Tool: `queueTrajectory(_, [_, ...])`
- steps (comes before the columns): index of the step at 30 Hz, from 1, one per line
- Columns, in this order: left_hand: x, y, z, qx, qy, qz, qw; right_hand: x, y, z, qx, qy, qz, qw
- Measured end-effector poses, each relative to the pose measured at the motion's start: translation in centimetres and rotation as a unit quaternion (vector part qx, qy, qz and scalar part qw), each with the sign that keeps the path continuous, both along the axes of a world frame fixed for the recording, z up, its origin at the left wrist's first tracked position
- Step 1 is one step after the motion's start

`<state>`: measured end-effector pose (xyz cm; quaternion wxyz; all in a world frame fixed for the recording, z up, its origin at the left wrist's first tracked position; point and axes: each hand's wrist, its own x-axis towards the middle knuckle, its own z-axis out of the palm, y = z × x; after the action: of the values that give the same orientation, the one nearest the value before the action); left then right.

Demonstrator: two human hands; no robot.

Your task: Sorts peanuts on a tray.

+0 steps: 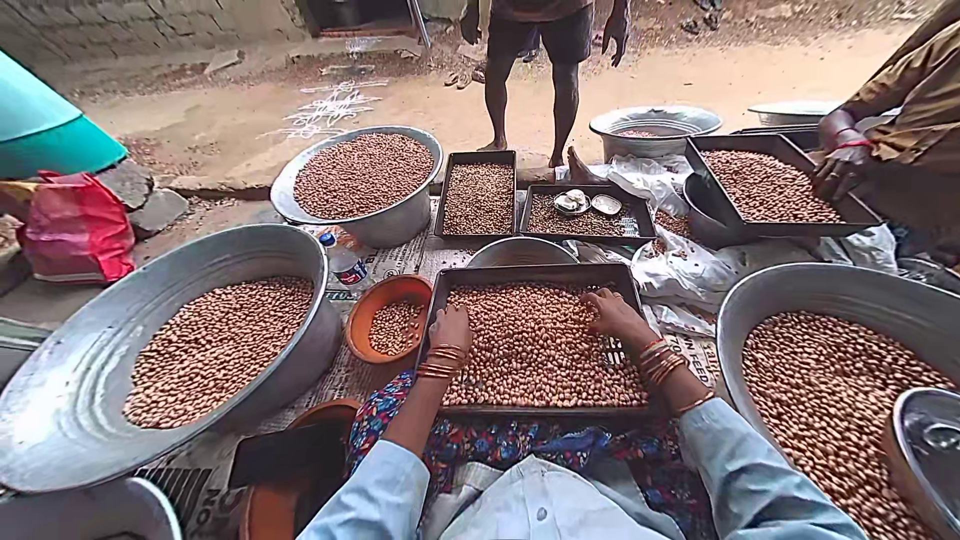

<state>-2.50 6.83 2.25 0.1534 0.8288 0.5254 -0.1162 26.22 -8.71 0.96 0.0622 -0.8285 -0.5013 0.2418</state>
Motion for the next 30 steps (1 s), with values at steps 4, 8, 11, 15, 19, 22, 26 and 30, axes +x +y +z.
queueTrajectory(4, [2.0, -3.9, -1.3, -0.054, -0.008, -0.062, 0.997, -3.7, 0.0, -0.1, -0.057, 0.006, 0.083, 0.995])
queueTrajectory(8, [4.5, -8.2, -1.4, -0.147, -0.086, -0.082, 0.982, -7.2, -0.8, 0.0, -0.065, 0.051, 0.113, 0.99])
queueTrajectory(11, [5.7, -9.7, -0.9, -0.242, -0.209, -0.044, 0.946, -7.2, -1.4, 0.6, -0.014, 0.155, 0.079, 0.985])
queueTrajectory(15, [5.6, -8.9, -0.1, -0.29, -0.416, -0.041, 0.861, -5.7, -2.6, 1.7, 0.137, 0.258, 0.034, 0.956])
queueTrajectory(19, [1.7, -4.3, 1.3, -0.157, -0.402, -0.04, 0.901, -4.7, -4.8, 3.3, 0.234, 0.326, -0.004, 0.916])
queueTrajectory(22, [-3.1, -0.7, 1.2, 0.007, -0.283, -0.015, 0.959, -3.4, -7.0, 3.9, 0.267, 0.313, -0.025, 0.911])
queueTrajectory(26, [-6.3, -0.2, 0.5, 0.009, -0.186, 0.006, 0.983, -2.1, -9.1, 3.3, 0.294, 0.288, -0.032, 0.911])
queueTrajectory(30, [-5.7, -1.2, -0.8, -0.019, -0.148, -0.021, 0.989, -2.2, -9.9, 2.5, 0.285, 0.276, -0.044, 0.917])
